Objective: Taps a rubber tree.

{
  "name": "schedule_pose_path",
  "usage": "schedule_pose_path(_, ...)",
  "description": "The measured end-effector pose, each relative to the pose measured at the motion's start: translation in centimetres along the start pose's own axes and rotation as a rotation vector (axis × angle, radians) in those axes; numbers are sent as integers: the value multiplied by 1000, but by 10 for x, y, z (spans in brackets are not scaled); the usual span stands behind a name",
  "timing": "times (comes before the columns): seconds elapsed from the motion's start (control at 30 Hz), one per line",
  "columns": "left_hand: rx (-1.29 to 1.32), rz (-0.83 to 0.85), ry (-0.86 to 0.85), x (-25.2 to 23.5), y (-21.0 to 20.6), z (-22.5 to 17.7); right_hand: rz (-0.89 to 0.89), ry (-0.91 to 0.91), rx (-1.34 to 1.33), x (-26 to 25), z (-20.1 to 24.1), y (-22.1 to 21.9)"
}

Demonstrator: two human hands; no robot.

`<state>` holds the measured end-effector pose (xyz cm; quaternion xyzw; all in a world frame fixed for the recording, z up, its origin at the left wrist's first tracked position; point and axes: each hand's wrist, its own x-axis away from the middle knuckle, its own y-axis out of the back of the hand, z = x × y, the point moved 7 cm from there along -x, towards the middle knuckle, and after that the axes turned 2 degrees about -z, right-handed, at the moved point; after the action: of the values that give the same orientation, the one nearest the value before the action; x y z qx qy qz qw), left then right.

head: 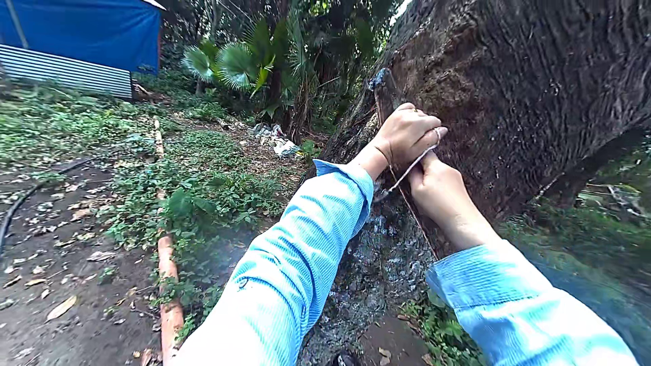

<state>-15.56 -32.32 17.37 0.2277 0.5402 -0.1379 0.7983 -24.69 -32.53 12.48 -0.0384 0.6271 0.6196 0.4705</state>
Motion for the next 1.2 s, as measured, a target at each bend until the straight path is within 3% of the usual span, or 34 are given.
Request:
schedule_pose_path(0.2, 16, -18, -86, 7, -4, -32, -163, 114, -53, 39, -6, 1)
schedule_pose_path(0.5, 89, -94, -91, 38, -23, -20, -70, -24, -34, 38, -20, -42)
schedule_pose_path(0.73, 116, -123, 40, 21, -13, -37, 50, 35, -15, 48, -13, -9)
schedule_pose_path(0.93, 54, -93, 34, 23, -23, -42, 37, 20, -13, 49, -33, -20)
schedule_pose_path(1.1, 74, -45, -14, 32, -19, -45, 96, -65, 40, 55, -18, -24)
schedule_pose_path(1.2, 38, -57, 31, 31, -32, -43, 79, -25, 12, 54, -39, -28)
